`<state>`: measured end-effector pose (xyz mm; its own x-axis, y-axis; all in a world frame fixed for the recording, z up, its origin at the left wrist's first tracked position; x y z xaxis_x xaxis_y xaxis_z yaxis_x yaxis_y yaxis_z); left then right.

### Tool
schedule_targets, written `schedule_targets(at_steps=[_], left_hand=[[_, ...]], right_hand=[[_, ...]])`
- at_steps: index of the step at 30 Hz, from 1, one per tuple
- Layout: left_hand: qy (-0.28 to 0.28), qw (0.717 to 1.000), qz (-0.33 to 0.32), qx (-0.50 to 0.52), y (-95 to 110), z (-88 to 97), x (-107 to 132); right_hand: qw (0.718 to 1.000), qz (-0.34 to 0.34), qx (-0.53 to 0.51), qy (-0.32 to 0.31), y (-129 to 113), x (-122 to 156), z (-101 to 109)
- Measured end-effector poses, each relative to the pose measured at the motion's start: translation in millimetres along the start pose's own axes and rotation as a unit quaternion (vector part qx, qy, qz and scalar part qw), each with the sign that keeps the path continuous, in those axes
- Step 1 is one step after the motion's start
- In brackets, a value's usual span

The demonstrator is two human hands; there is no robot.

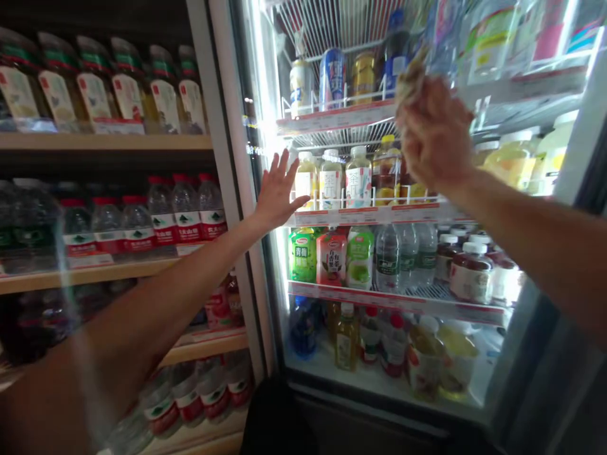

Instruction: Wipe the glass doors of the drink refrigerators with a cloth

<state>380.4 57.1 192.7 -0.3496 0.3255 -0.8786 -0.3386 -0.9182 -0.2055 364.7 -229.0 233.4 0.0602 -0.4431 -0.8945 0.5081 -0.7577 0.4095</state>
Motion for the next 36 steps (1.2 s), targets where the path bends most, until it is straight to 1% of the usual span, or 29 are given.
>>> schedule_targets(at_steps=[1, 2, 3, 5, 7, 9, 10, 12, 13, 14, 15, 16, 17, 19, 20, 21, 22, 23, 24, 25, 26, 27, 29, 30, 31, 32, 33, 35, 36], left_hand=[[0.002, 1.0, 0.013, 0.0, 4.3, -1.8, 2.4], [0.005, 1.0, 0.024, 0.002, 8.7, -3.5, 4.9], [0.01, 0.999, 0.034, 0.004, 12.7, -5.3, 7.4], [0.029, 0.998, 0.049, 0.006, 18.5, -8.5, 10.6], [0.044, 0.997, 0.062, 0.003, 21.1, -11.5, 11.2], [0.053, 0.996, 0.074, -0.002, 22.9, -12.8, 10.6], [0.054, 0.995, 0.077, -0.005, 24.3, -12.7, 10.7], [0.054, 0.995, 0.079, -0.014, 28.3, -12.0, 12.7], [0.052, 0.996, 0.075, -0.02, 30.6, -11.9, 14.6], [0.05, 0.996, 0.068, -0.026, 32.7, -12.4, 16.7], [0.05, 0.996, 0.061, -0.032, 34.3, -13.4, 19.0], [0.051, 0.996, 0.055, -0.037, 35.2, -14.7, 21.2], [0.054, 0.996, 0.051, -0.042, 35.6, -16.1, 23.2], [0.061, 0.996, 0.046, -0.046, 35.1, -18.5, 26.4], [0.064, 0.996, 0.045, -0.046, 34.7, -19.5, 27.5], [0.065, 0.996, 0.044, -0.045, 34.3, -20.3, 28.5], [0.065, 0.996, 0.042, -0.043, 34.2, -21.1, 29.3], [0.065, 0.996, 0.04, -0.04, 34.2, -21.7, 30.1], [0.065, 0.996, 0.037, -0.037, 34.3, -22.1, 30.8], [0.064, 0.997, 0.035, -0.036, 34.6, -22.3, 31.4], [0.063, 0.997, 0.033, -0.036, 35.0, -22.5, 32.0], [0.062, 0.997, 0.032, -0.037, 35.5, -22.3, 32.4], [0.059, 0.997, 0.033, -0.039, 36.6, -21.5, 33.0], [0.058, 0.997, 0.034, -0.039, 37.0, -21.0, 33.2], [0.056, 0.997, 0.034, -0.037, 37.4, -20.4, 33.5], [0.056, 0.997, 0.034, -0.036, 37.6, -19.9, 34.1], [0.056, 0.997, 0.032, -0.036, 37.7, -19.6, 34.9], [0.062, 0.997, 0.024, -0.042, 37.9, -20.2, 37.5], [0.067, 0.997, 0.019, -0.046, 38.4, -21.1, 39.0]], right_hand=[[0.999, 0.029, 0.01, -0.01, -6.9, 10.5, -2.4], [0.993, 0.104, -0.007, -0.053, -16.1, 20.1, -7.1], [0.985, 0.141, -0.01, -0.103, -19.1, 26.8, -11.5], [0.992, 0.085, 0.021, -0.089, -4.8, 24.0, -6.5], [0.998, -0.02, 0.06, -0.004, 16.4, 12.5, 10.1], [0.994, -0.053, 0.073, 0.059, 20.7, 9.7, 22.6], [0.995, -0.035, 0.071, 0.064, 14.3, 13.6, 23.4], [0.997, 0.036, 0.065, 0.029, -7.6, 28.1, 14.3], [0.995, 0.074, 0.062, 0.004, -18.3, 34.9, 7.1], [0.99, 0.126, 0.052, -0.047, -27.4, 38.5, -2.4], [0.986, 0.136, 0.054, -0.074, -30.3, 36.7, -9.5], [0.99, 0.104, 0.061, -0.076, -27.4, 28.8, -13.3], [0.995, 0.043, 0.07, -0.056, -20.9, 17.2, -14.1], [0.991, -0.103, 0.084, 0.019, -8.9, -3.7, -10.8], [0.987, -0.134, 0.081, 0.038, -9.9, -8.8, -11.0], [0.99, -0.12, 0.072, 0.031, -17.1, -9.9, -14.0], [0.996, -0.062, 0.056, -0.006, -29.7, -7.0, -19.7], [0.997, 0.022, 0.036, -0.061, -44.8, -0.3, -26.5], [0.988, 0.105, 0.016, -0.116, -58.4, 8.3, -32.3], [0.975, 0.16, 0.001, -0.154, -66.5, 15.1, -35.5], [0.971, 0.173, -0.005, -0.165, -67.5, 16.5, -35.8], [0.979, 0.141, 0.001, -0.147, -61.3, 11.7, -33.6], [0.998, -0.011, 0.033, -0.046, -36.9, -6.0, -23.3], [0.996, -0.077, 0.046, 0.001, -26.7, -11.9, -18.5], [0.992, -0.111, 0.053, 0.025, -21.8, -13.4, -16.1], [0.993, -0.106, 0.052, 0.024, -23.1, -10.2, -16.1], [0.997, -0.065, 0.043, 0.001, -29.9, -2.1, -17.9], [0.992, 0.086, 0.015, -0.09, -49.9, 25.5, -23.7], [0.976, 0.173, 0.0, -0.133, -57.6, 40.7, -25.2]])
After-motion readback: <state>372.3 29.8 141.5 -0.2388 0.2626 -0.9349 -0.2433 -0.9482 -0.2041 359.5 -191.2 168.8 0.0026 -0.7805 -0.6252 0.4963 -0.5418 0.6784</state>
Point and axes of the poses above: each hand's wrist, its own x-axis away from the middle knuckle, its own z-axis out of the back of the hand, y = z × x, the point moved 4 cm from there along -x, towards the middle knuckle, and after that the axes turned 3 degrees about -x, right-handed, at the moved point
